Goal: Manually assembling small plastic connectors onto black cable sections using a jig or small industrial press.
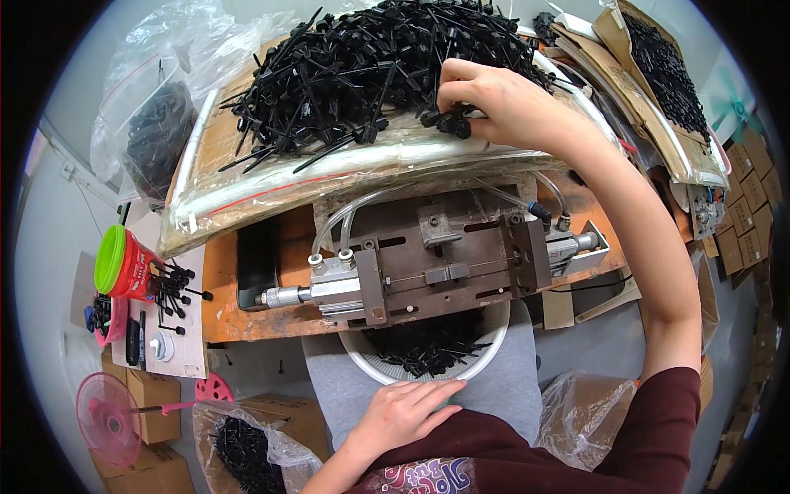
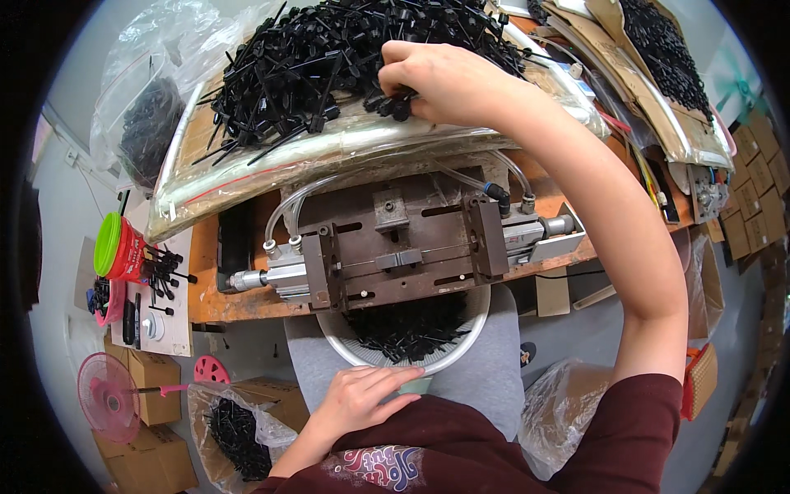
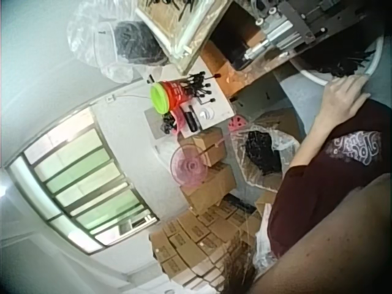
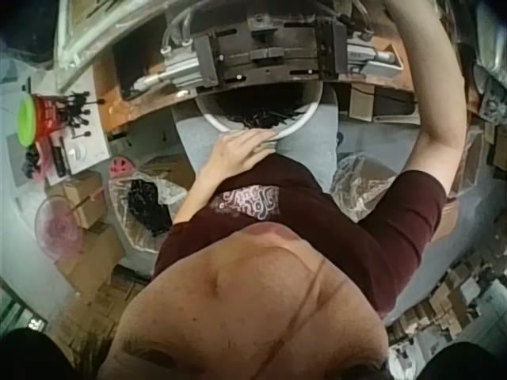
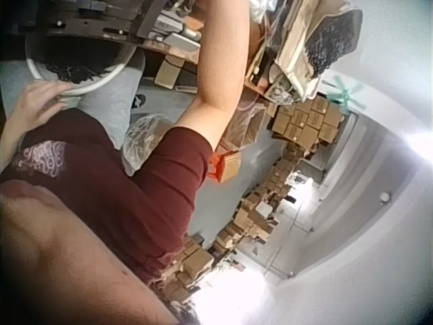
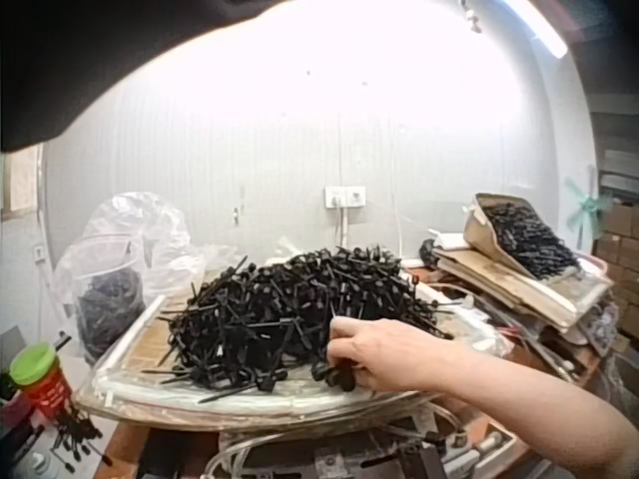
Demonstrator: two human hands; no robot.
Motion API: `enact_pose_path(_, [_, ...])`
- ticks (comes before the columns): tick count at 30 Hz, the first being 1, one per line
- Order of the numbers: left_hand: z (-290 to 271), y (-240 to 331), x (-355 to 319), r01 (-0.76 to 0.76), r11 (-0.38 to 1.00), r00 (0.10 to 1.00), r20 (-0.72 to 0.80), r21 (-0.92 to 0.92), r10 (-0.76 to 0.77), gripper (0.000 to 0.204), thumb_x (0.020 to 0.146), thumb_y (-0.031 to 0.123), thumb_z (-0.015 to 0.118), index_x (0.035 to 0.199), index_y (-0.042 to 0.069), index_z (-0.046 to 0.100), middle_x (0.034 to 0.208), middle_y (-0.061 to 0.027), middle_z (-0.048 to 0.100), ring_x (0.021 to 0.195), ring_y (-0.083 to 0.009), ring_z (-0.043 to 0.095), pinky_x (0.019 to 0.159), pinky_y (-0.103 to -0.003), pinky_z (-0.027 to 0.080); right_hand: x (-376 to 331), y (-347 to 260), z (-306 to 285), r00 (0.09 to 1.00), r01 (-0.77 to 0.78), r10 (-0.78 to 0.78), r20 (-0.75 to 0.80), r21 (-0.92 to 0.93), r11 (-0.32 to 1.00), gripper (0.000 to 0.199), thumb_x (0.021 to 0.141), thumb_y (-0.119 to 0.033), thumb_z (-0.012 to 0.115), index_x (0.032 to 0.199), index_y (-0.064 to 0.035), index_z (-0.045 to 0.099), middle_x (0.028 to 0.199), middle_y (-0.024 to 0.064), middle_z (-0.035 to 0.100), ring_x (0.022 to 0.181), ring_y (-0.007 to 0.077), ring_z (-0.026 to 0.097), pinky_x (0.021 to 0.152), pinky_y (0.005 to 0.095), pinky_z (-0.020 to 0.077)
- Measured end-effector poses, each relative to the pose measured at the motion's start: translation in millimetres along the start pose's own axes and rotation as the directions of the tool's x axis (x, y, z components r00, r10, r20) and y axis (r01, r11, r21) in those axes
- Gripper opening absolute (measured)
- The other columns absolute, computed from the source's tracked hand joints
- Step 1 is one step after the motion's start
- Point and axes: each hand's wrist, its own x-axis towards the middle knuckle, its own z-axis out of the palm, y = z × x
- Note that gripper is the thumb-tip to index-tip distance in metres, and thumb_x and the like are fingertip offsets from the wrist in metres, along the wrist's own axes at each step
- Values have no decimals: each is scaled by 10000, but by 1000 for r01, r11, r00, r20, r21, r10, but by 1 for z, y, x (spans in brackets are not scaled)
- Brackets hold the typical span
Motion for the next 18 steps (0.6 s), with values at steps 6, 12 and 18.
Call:
enact_pose_path(6, [-2,3,2,-14,1000,1000,-9,-4,14,358,775,208,775,1110,107,699,860,-32,717,654,-184,671,579,-284,530,5,3,6,991,-12,33,-127,166,986,262,725,-3,692,978,-23,629,969,96,627,915,295,633,811,390,517])
enact_pose_path(12, [-9,4,0,-22,999,999,-36,-32,21,357,756,164,787,1093,83,703,889,-41,726,668,-172,681,589,-271,535,-15,18,-9,853,-255,488,-182,671,696,158,859,-123,729,1001,-64,697,823,-40,576,611,37,522,565,207,434])
enact_pose_path(18, [-24,10,28,-94,994,985,-150,-51,86,356,719,76,795,1057,23,695,992,-105,735,761,-213,711,640,-277,546,-40,25,-9,713,-107,694,-99,963,247,209,852,-123,742,1026,-23,684,911,24,665,731,67,615,691,213,532])
